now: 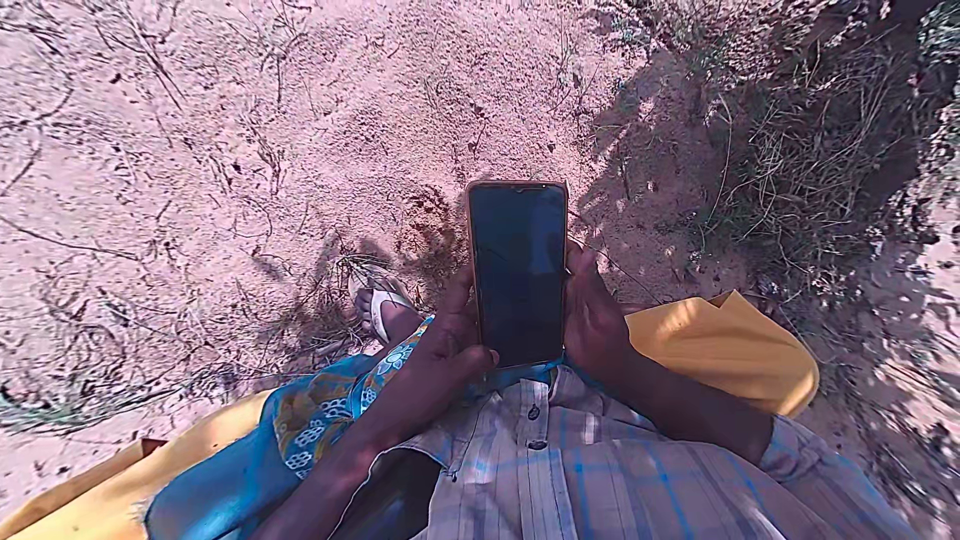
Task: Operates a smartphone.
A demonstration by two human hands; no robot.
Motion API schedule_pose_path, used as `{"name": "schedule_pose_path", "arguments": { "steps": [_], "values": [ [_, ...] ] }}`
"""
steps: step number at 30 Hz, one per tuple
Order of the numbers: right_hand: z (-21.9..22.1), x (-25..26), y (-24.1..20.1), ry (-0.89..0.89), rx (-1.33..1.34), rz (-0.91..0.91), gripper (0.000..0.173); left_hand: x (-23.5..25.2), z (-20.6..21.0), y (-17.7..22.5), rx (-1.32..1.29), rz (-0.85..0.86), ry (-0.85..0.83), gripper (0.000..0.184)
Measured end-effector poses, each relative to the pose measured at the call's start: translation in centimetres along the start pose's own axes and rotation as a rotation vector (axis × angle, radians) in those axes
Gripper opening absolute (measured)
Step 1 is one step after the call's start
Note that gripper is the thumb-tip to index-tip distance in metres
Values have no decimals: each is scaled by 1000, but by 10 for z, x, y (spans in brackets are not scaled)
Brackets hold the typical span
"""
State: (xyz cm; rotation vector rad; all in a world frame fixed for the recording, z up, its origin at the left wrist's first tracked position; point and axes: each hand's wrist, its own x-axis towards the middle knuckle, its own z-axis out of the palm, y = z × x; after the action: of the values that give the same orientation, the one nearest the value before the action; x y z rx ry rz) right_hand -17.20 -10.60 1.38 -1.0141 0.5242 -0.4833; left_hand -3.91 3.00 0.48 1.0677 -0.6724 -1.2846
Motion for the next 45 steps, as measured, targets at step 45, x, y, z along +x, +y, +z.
{"name": "schedule_pose_path", "arguments": {
  "steps": [45],
  "values": [
    [1,0,0,20,38,-38,39,-2,1,0,-64,70,-121,103]
  ]
}}
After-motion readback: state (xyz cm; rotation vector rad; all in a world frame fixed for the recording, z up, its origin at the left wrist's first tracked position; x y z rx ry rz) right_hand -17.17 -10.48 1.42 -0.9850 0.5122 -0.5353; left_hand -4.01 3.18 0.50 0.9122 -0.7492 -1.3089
